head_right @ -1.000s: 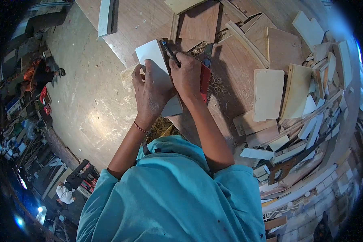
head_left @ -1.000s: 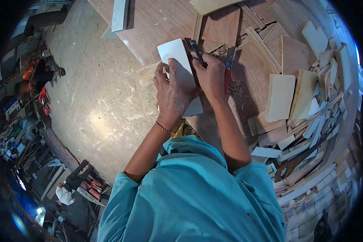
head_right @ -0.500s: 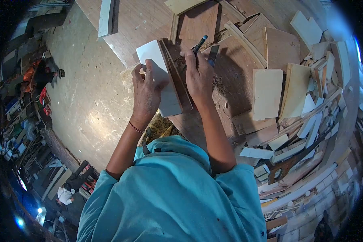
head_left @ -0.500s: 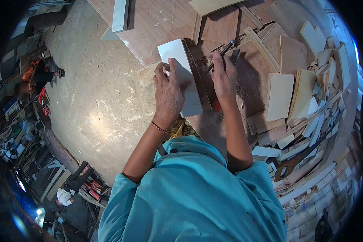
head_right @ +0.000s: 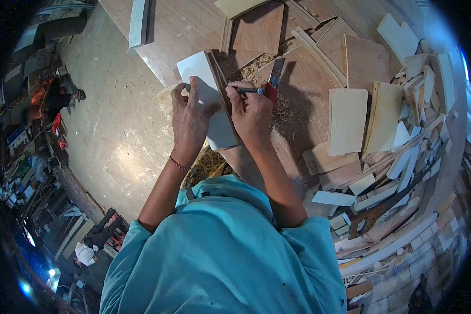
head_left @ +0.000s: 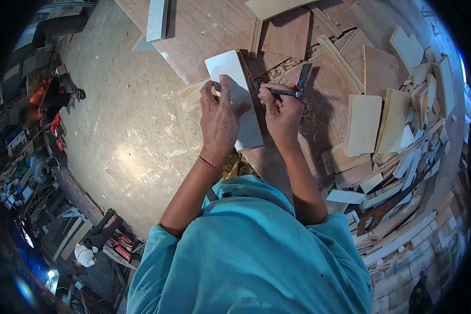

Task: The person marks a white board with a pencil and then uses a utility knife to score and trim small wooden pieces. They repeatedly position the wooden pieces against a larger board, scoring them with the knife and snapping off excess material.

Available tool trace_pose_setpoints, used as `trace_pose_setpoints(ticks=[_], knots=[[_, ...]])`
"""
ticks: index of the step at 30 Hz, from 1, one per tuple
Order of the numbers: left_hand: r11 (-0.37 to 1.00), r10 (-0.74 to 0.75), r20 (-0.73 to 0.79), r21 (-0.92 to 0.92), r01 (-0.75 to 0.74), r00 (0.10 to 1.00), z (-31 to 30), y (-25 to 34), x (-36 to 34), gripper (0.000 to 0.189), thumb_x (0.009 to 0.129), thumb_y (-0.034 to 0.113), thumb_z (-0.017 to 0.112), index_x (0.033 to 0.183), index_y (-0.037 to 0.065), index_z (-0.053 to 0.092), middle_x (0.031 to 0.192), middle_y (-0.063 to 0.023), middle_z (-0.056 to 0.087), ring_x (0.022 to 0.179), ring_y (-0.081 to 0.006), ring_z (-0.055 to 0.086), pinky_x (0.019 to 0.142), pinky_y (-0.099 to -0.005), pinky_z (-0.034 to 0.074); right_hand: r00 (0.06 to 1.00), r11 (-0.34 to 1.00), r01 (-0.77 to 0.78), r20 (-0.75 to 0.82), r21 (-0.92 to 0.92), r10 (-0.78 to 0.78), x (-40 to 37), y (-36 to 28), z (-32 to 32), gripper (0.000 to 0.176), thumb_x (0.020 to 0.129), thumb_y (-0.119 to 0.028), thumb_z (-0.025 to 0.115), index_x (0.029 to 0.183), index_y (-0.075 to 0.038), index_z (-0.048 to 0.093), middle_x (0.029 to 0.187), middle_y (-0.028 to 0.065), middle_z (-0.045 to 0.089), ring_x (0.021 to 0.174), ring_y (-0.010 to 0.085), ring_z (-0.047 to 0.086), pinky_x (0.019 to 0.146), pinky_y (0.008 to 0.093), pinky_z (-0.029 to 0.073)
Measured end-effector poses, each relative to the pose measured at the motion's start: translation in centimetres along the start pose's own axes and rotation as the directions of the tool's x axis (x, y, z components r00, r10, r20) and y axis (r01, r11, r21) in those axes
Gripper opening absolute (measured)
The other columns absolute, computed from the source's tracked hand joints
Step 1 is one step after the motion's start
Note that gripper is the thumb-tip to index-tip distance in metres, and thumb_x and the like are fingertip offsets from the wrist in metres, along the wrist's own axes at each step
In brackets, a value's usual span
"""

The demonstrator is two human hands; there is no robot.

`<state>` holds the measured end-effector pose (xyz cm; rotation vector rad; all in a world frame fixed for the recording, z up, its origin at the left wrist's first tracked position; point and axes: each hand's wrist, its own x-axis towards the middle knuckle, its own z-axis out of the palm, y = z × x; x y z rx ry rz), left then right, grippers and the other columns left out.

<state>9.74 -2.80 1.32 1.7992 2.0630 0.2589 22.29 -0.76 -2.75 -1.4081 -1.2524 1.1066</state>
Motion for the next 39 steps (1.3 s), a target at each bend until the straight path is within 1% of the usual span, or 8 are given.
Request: trace_pose_setpoints(ticks=[2,6,13,16,27,29,31,39], knots=[[0.998,0.035,-0.057,0.058,-0.032,0.998,0.0,0.0,0.1,0.076,0.07,0.025,0.069,0.133,0.01,0.029,0.114,-0.0227,0.035,0.091,-0.0327,0.052,0.067,-0.0365,0.05,0.999,0.999,0.05,-0.013,-0.01,-0.051,0.1,0.0,0.3,0.016,0.083,-0.016,0.057,0.081,0.0,0.058,0.066,0.0097,0.058,0.054,0.0166,0.056,0.049,0.0267,0.043],[0.999,-0.004,-0.024,0.05,0.005,1.0,-0.3,0.2,0.2,0.076,0.069,0.026,0.069,0.132,0.011,0.03,0.113,-0.0228,0.036,0.091,-0.0325,0.052,0.068,-0.0361,0.05,0.992,0.986,0.122,0.031,-0.111,-0.119,0.0,0.0,0.3,0.013,0.083,-0.014,0.056,0.081,0.0,0.057,0.073,0.0113,0.06,0.06,0.0254,0.059,0.053,0.0306,0.046],[0.999,-0.047,0.075,0.003,0.047,0.996,-0.8,0.4,0.5,0.07,0.071,0.026,0.067,0.132,0.015,0.032,0.114,-0.0237,0.034,0.097,-0.0359,0.045,0.073,-0.039,0.046,0.996,0.992,0.078,0.043,-0.102,-0.074,0.0,-0.2,0.5,0.012,0.084,-0.013,0.055,0.082,-0.001,0.056,0.074,0.011,0.059,0.063,0.0264,0.059,0.055,0.0319,0.046],[0.998,-0.063,0.085,-0.005,0.064,0.994,-0.9,0.6,0.5,0.069,0.071,0.023,0.067,0.131,0.015,0.033,0.114,-0.0237,0.034,0.097,-0.0361,0.046,0.073,-0.0391,0.046,0.99,0.971,0.125,0.086,-0.203,-0.109,0.6,-1.0,0.6,0.011,0.084,-0.012,0.053,0.081,-0.002,0.056,0.074,0.01,0.059,0.065,0.0267,0.059,0.057,0.033,0.047],[0.998,0.052,-0.016,0.045,-0.051,0.999,-0.5,0.1,0.7,0.068,0.067,0.015,0.069,0.128,0.014,0.04,0.109,-0.0224,0.038,0.084,-0.0324,0.054,0.064,-0.0355,0.051,0.926,0.882,0.377,0.08,-0.284,-0.37,5.3,-0.9,3.2,0.004,0.076,-0.005,0.055,0.079,-0.003,0.056,0.072,0.011,0.056,0.069,0.0302,0.058,0.059,0.037,0.047],[0.997,-0.064,0.125,-0.037,0.069,0.99,-0.9,0.5,0.7,0.072,0.069,0.008,0.066,0.132,0.015,0.033,0.112,-0.0229,0.034,0.096,-0.0386,0.046,0.074,-0.0399,0.046,0.95,0.908,0.312,0.107,-0.281,-0.293,5.1,-1.1,3.0,0.003,0.076,-0.004,0.055,0.079,-0.003,0.057,0.073,0.0117,0.056,0.07,0.0305,0.058,0.058,0.0375,0.047],[0.998,-0.051,0.115,-0.021,0.054,0.992,-0.9,0.5,0.8,0.072,0.069,0.008,0.066,0.132,0.015,0.033,0.112,-0.0228,0.034,0.096,-0.0382,0.047,0.073,-0.0391,0.047,0.922,0.895,0.385,0.059,-0.226,-0.382,4.8,-0.9,3.0,0.003,0.076,-0.002,0.055,0.079,-0.003,0.055,0.073,0.0124,0.056,0.068,0.0309,0.058,0.057,0.0376,0.047],[0.998,-0.06,0.105,-0.02,0.062,0.993,-0.9,0.4,0.7,0.069,0.07,0.011,0.066,0.131,0.014,0.034,0.112,-0.0232,0.034,0.096,-0.0378,0.047,0.074,-0.0399,0.046,0.96,0.928,0.279,0.056,-0.246,-0.274,1.2,-1.0,1.4,0.005,0.078,-0.004,0.055,0.08,-0.004,0.051,0.071,0.0111,0.056,0.066,0.0318,0.057,0.056,0.0382,0.046]])
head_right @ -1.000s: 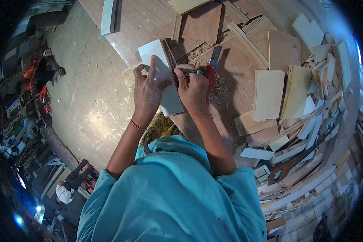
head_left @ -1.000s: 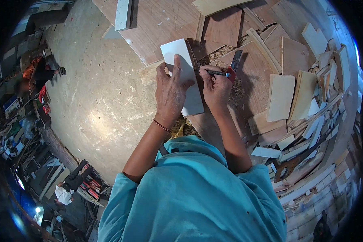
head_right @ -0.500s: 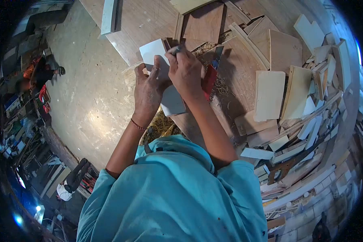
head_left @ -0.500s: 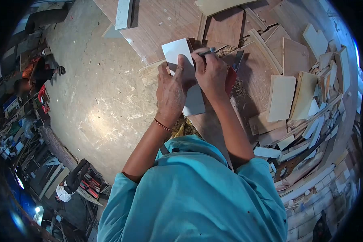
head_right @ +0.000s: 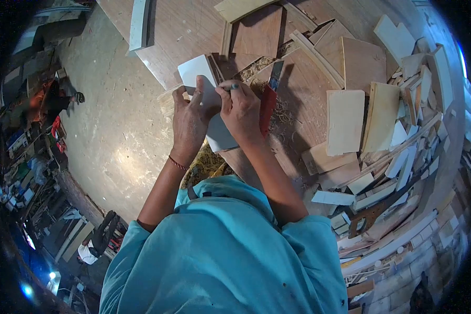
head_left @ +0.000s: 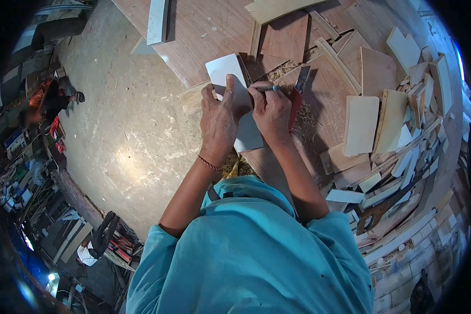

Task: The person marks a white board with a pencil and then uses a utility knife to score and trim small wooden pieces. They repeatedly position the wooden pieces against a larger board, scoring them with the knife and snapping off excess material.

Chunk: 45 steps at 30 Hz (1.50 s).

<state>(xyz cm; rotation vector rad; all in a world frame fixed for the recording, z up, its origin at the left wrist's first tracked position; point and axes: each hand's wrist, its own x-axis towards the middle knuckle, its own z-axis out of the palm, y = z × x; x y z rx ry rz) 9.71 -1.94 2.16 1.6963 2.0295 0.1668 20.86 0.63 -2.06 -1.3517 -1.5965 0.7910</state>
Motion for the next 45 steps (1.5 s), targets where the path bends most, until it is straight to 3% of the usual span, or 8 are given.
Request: trace_pose_setpoints(ticks=[13,20,25,30,31,33,36,45], knots=[[0.997,0.075,-0.083,-0.029,-0.077,0.994,0.0,-0.4,0.1,0.062,0.071,0.014,0.064,0.128,0.014,0.039,0.107,-0.0222,0.039,0.093,-0.0363,0.048,0.073,-0.0389,0.045,0.99,0.984,-0.131,-0.025,0.124,0.136,-0.3,-2.5,-0.5,0.014,0.078,-0.006,0.058,0.091,-0.001,0.053,0.082,0.0108,0.058,0.07,0.0214,0.057,0.065,0.0336,0.045],[0.995,0.057,-0.07,-0.078,-0.062,0.996,-2.1,-2.5,0.8,0.06,0.069,0.005,0.063,0.126,0.013,0.042,0.107,-0.0169,0.042,0.094,-0.0302,0.048,0.073,-0.0353,0.044,0.988,0.967,-0.042,0.133,-0.25,0.077,-6.9,-3.2,0.2,0.052,0.064,-0.007,0.067,0.108,-0.003,0.038,0.108,0.0209,0.046,0.101,0.0425,0.041,0.082,0.053,0.03],[0.99,-0.054,-0.105,0.121,0.067,0.993,-1.8,-5.0,1.6,0.076,0.067,0.034,0.067,0.13,0.009,0.032,0.12,-0.0153,0.043,0.114,-0.0292,0.039,0.091,-0.0579,0.02,0.996,0.969,-0.082,0.02,-0.234,0.089,-6.2,-3.5,0.6,0.055,0.055,-0.008,0.071,0.1,-0.004,0.039,0.106,0.0193,0.047,0.094,0.0388,0.044,0.079,0.0492,0.035],[0.983,-0.092,-0.061,0.155,0.101,0.994,-0.9,-6.9,1.3,0.058,0.069,0.025,0.067,0.12,0.007,0.046,0.099,-0.0106,0.059,0.098,-0.0244,0.053,0.088,-0.052,0.031,0.98,0.957,-0.049,-0.197,-0.286,-0.008,-4.3,-2.4,-1.7,0.049,0.057,-0.007,0.069,0.095,-0.002,0.038,0.099,0.0197,0.047,0.087,0.0355,0.047,0.074,0.0436,0.041],[0.988,-0.124,-0.018,-0.089,0.122,0.992,-0.8,-7.3,1.3,0.045,0.07,0.024,0.066,0.108,0.004,0.054,0.088,-0.0113,0.061,0.085,-0.0255,0.057,0.081,-0.0452,0.038,0.978,0.955,-0.11,-0.199,-0.276,0.055,-3.9,-2.3,-2.5,0.05,0.057,-0.006,0.069,0.096,-0.002,0.037,0.102,0.0198,0.047,0.092,0.0352,0.047,0.079,0.0429,0.039],[0.876,-0.133,-0.044,-0.472,0.097,0.99,-0.4,-7.5,0.8,0.017,0.072,0.015,0.064,0.078,-0.001,0.064,0.068,-0.0096,0.063,0.055,-0.0185,0.058,0.055,-0.0255,0.046,0.974,0.949,-0.161,-0.198,-0.27,0.109,-3.6,-2.0,-3.6,0.051,0.056,-0.005,0.07,0.096,-0.002,0.037,0.105,0.0199,0.048,0.097,0.035,0.046,0.084,0.0422,0.037],[0.606,-0.262,0.208,-0.725,0.328,0.943,-0.1,-8.3,0.5,0.017,0.077,0.013,0.063,0.084,-0.002,0.062,0.072,-0.0065,0.062,0.061,-0.0106,0.057,0.058,-0.0258,0.047,0.981,0.945,-0.133,-0.179,-0.297,0.082,-3.0,-1.5,-4.5,0.052,0.057,-0.005,0.069,0.096,-0.003,0.036,0.107,0.0208,0.048,0.1,0.0348,0.046,0.085,0.0424,0.037],[0.092,-0.111,0.298,-0.947,0.309,0.948,-0.7,-7.4,-2.1,0.012,0.079,0.013,0.062,0.082,0.001,0.061,0.072,-0.0009,0.06,0.062,-0.0078,0.054,0.058,-0.022,0.044,0.982,0.946,-0.171,-0.12,-0.276,0.142,-2.6,-2.8,-3.5,0.051,0.059,-0.008,0.07,0.096,-0.004,0.035,0.111,0.0234,0.047,0.099,0.0368,0.047,0.085,0.0439,0.038]])
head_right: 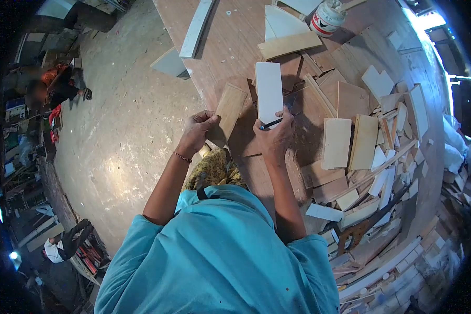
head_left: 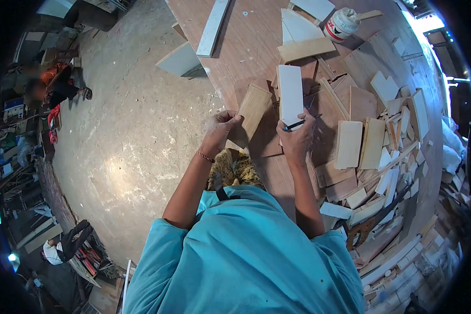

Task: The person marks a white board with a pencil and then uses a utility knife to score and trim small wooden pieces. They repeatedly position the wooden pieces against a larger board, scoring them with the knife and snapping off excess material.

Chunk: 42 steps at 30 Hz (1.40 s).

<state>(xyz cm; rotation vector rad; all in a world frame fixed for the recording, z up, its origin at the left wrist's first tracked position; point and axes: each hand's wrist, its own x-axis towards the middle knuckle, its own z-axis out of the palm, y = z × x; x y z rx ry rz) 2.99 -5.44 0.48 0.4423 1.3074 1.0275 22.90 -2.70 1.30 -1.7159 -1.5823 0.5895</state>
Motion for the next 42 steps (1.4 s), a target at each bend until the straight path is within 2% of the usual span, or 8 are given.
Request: trace_pose_setpoints(ticks=[6,10,16,19,23,31,35,42], knots=[[0.99,-0.052,0.001,-0.133,0.052,0.999,0.4,-1.0,-0.8,0.01,0.08,0.012,0.06,0.085,0.003,0.058,0.078,-0.0021,0.059,0.068,-0.0096,0.056,0.06,-0.0235,0.045,0.999,0.999,0.038,0.008,-0.017,-0.038,-0.4,-0.4,-0.4,0.054,0.061,-0.01,0.071,0.1,-0.003,0.034,0.107,0.0205,0.045,0.097,0.0367,0.045,0.081,0.0468,0.039],[0.973,-0.085,-0.052,-0.222,0.071,0.995,1.4,-1.3,-1.2,0.008,0.079,0.01,0.061,0.084,0.005,0.057,0.079,-0.0021,0.06,0.068,-0.01,0.056,0.061,-0.0234,0.044,1.0,1.0,0.004,0.023,0.002,-0.004,-0.7,-0.5,-0.5,0.053,0.061,-0.01,0.071,0.099,-0.003,0.034,0.11,0.0236,0.045,0.099,0.0379,0.045,0.083,0.0467,0.039],[0.976,-0.107,-0.176,-0.206,0.07,0.979,2.5,-1.2,-1.3,0.006,0.077,0.007,0.06,0.081,0.005,0.056,0.075,-0.0019,0.06,0.067,-0.0103,0.055,0.059,-0.0237,0.044,1.0,1.0,0.019,0.017,-0.016,-0.019,-1.1,-0.4,-0.1,0.051,0.061,-0.009,0.07,0.098,-0.002,0.035,0.109,0.0244,0.045,0.1,0.0386,0.046,0.084,0.0467,0.039],[0.978,-0.078,-0.134,-0.203,0.05,0.988,2.3,-2.0,-0.6,0.008,0.076,0.006,0.062,0.08,0.004,0.055,0.073,-0.0035,0.059,0.065,-0.0104,0.055,0.058,-0.0221,0.044,1.0,1.0,0.02,0.022,0.001,-0.02,-1.1,-0.6,0.0,0.05,0.061,-0.008,0.068,0.098,-0.002,0.035,0.109,0.0246,0.045,0.099,0.0389,0.046,0.084,0.047,0.038],[0.971,-0.089,-0.192,-0.235,0.042,0.977,3.6,-1.9,-0.5,0.007,0.077,0.005,0.06,0.081,0.003,0.054,0.077,-0.0053,0.059,0.064,-0.0109,0.053,0.058,-0.0212,0.042,0.999,1.0,0.03,0.014,0.001,-0.03,-1.1,-0.3,0.0,0.05,0.061,-0.008,0.068,0.098,-0.002,0.035,0.108,0.0253,0.046,0.098,0.0387,0.046,0.084,0.0466,0.038],[0.934,-0.081,-0.295,-0.355,-0.031,0.952,5.2,-3.5,0.4,0.008,0.078,0.0,0.059,0.081,-0.005,0.053,0.08,-0.0107,0.059,0.074,-0.0184,0.06,0.064,-0.0242,0.053,0.994,0.993,-0.102,0.039,0.056,0.1,-0.9,-1.9,-0.8,0.051,0.061,-0.006,0.068,0.098,-0.003,0.034,0.105,0.024,0.047,0.097,0.0349,0.049,0.08,0.0454,0.04],[0.945,-0.118,-0.278,-0.326,0.022,0.953,5.6,-4.2,0.4,0.01,0.079,0.0,0.058,0.085,-0.007,0.054,0.08,-0.0118,0.06,0.072,-0.019,0.061,0.062,-0.0253,0.054,1.0,1.0,-0.023,-0.002,0.016,0.023,-1.0,-0.8,-0.5,0.051,0.061,-0.008,0.069,0.098,-0.004,0.033,0.104,0.0234,0.048,0.095,0.0352,0.05,0.08,0.045,0.041],[0.943,-0.144,-0.198,-0.324,0.074,0.97,5.9,-3.6,-0.1,0.011,0.082,0.003,0.056,0.086,-0.007,0.056,0.076,-0.0125,0.061,0.065,-0.0193,0.061,0.058,-0.0254,0.053,0.998,0.998,-0.059,0.01,0.013,0.059,-1.1,0.1,-0.1,0.05,0.062,-0.012,0.071,0.097,-0.005,0.036,0.113,0.0229,0.048,0.101,0.0355,0.049,0.086,0.0415,0.04]])
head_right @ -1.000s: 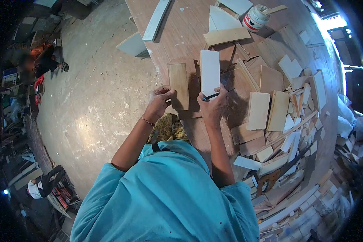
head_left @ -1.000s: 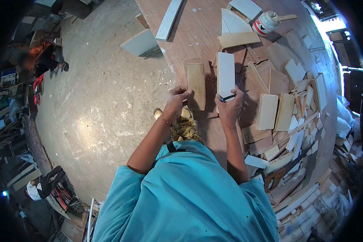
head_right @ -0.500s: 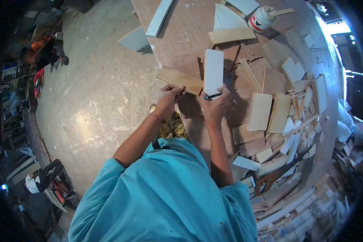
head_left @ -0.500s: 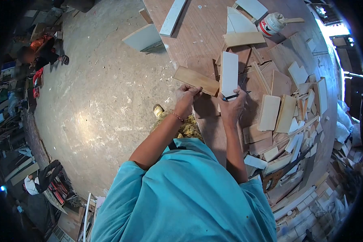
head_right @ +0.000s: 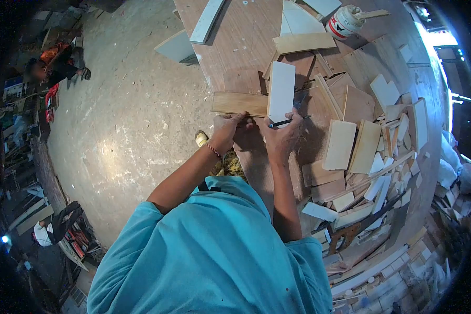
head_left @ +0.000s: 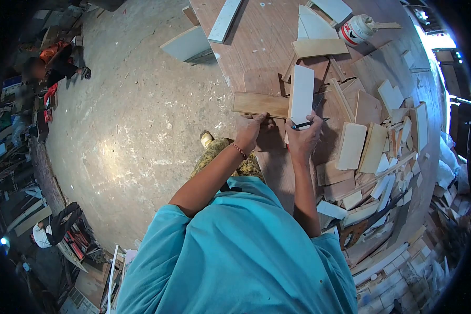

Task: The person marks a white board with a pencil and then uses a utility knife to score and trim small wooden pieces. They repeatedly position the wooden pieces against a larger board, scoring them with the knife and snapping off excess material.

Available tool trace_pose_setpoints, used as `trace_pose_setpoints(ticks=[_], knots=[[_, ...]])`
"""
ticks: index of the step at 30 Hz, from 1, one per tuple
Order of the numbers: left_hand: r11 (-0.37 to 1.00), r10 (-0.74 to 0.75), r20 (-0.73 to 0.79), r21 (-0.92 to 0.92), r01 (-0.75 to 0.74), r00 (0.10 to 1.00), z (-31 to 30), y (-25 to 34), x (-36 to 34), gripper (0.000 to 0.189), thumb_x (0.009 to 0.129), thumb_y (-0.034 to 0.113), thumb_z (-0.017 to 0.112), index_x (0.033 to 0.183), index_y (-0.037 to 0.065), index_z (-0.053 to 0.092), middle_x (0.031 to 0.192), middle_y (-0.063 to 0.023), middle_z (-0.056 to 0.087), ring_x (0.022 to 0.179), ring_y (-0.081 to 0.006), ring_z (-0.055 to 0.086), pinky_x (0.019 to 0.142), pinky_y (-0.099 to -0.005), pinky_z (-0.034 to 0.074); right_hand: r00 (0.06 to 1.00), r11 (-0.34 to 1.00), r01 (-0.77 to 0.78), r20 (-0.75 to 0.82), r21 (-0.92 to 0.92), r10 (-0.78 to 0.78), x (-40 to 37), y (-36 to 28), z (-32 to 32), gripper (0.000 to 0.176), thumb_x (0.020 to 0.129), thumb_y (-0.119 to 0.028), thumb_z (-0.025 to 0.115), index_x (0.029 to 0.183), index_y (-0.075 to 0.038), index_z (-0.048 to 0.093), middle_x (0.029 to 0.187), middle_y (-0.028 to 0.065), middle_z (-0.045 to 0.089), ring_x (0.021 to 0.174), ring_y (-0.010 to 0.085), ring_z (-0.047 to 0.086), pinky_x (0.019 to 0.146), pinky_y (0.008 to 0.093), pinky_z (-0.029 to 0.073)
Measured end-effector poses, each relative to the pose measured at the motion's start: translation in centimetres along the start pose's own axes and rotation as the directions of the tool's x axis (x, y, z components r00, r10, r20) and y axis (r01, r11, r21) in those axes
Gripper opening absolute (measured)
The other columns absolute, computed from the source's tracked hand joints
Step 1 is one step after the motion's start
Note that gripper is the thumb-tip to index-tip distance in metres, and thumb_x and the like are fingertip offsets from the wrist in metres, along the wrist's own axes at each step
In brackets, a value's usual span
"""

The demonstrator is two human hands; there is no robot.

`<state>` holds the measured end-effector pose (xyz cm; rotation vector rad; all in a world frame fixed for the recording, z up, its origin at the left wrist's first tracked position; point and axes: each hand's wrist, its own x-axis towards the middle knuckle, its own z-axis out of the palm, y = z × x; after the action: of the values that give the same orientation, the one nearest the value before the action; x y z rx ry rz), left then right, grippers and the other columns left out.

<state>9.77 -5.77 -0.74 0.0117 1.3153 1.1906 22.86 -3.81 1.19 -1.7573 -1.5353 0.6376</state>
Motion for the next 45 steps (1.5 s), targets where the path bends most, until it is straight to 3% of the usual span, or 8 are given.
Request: trace_pose_setpoints(ticks=[9,14,18,26,30,32,38,45], knots=[[0.836,0.39,-0.051,0.438,-0.33,0.92,-1.5,1.7,-1.2,0.016,0.081,0.011,0.058,0.086,-0.004,0.058,0.071,-0.0089,0.061,0.059,-0.0139,0.054,0.058,-0.0248,0.045,0.992,0.991,0.126,-0.023,-0.045,-0.127,-1.7,-2.0,2.8,0.048,0.057,-0.009,0.071,0.092,-0.001,0.038,0.1,0.019,0.048,0.089,0.0362,0.046,0.077,0.044,0.039],[-0.01,0.876,0.167,0.944,-0.329,0.452,-3.7,3.3,1.8,0.037,0.073,0.012,0.066,0.102,-0.007,0.052,0.075,-0.0117,0.061,0.064,-0.0203,0.056,0.059,-0.0267,0.045,0.988,0.99,0.142,0.067,0.013,-0.142,-2.4,-2.7,4.0,0.054,0.058,-0.01,0.072,0.096,-0.004,0.034,0.106,0.0188,0.047,0.094,0.0373,0.044,0.08,0.0449,0.038],[0.706,0.364,-0.088,0.676,-0.213,0.927,-5.3,4.2,3.4,0.034,0.072,0.012,0.067,0.097,-0.007,0.054,0.074,-0.0108,0.06,0.067,-0.0176,0.06,0.055,-0.0248,0.046,0.986,0.99,0.138,0.095,-0.001,-0.137,-2.6,-2.7,4.3,0.052,0.058,-0.009,0.071,0.095,-0.005,0.034,0.107,0.0194,0.046,0.094,0.0382,0.044,0.079,0.0477,0.038],[0.884,0.282,-0.173,0.429,-0.186,0.944,-7.5,4.7,1.5,0.016,0.074,0.005,0.063,0.082,-0.005,0.054,0.074,-0.0095,0.06,0.063,-0.0151,0.059,0.058,-0.0245,0.049,0.977,0.98,0.2,0.079,0.006,-0.2,-2.3,-2.5,5.6,0.052,0.059,-0.01,0.071,0.095,-0.004,0.034,0.11,0.0209,0.046,0.094,0.0388,0.045,0.079,0.048,0.038],[0.857,0.296,-0.186,0.485,-0.175,0.937,-7.8,4.7,1.6,0.024,0.075,0.007,0.063,0.091,-0.007,0.052,0.085,-0.013,0.058,0.071,-0.0167,0.059,0.059,-0.0242,0.049,0.962,0.963,0.265,0.05,0.046,-0.268,-2.0,-2.9,5.6,0.05,0.062,-0.012,0.071,0.096,-0.003,0.036,0.109,0.0202,0.048,0.092,0.0365,0.048,0.081,0.046,0.038],[-0.108,0.813,0.269,0.942,-0.319,0.517,-6.4,4.4,0.9,0.038,0.075,0.011,0.064,0.105,-0.005,0.049,0.1,-0.0173,0.051,0.083,-0.0196,0.056,0.063,-0.0259,0.049,0.969,0.969,0.237,0.049,0.073,-0.241,-1.8,-2.7,5.0,0.047,0.064,-0.013,0.07,0.096,-0.002,0.038,0.107,0.0197,0.048,0.09,0.0343,0.049,0.08,0.0439,0.039],[0.369,0.494,0.213,0.826,-0.425,0.843,-0.9,3.9,-2.0,0.053,0.073,0.017,0.068,0.118,0.004,0.044,0.1,-0.0162,0.042,0.086,-0.0256,0.05,0.074,-0.0346,0.046,0.999,0.962,-0.051,0.028,0.267,0.045,0.6,0.5,2.6,0.018,0.078,-0.001,0.054,0.088,-0.001,0.039,0.093,0.0193,0.056,0.08,0.03,0.058,0.069,0.0369,0.044],[0.048,0.499,0.28,0.936,-0.348,0.821,1.4,2.8,-1.4,0.07,0.068,0.023,0.073,0.127,0.007,0.038,0.101,-0.0142,0.037,0.078,-0.0213,0.048,0.072,-0.0321,0.046,0.982,0.942,0.015,0.171,0.334,-0.076,0.9,1.2,3.7,0.016,0.077,0.004,0.053,0.085,-0.002,0.041,0.091,0.0138,0.06,0.084,0.0302,0.058,0.069,0.0371,0.046]])
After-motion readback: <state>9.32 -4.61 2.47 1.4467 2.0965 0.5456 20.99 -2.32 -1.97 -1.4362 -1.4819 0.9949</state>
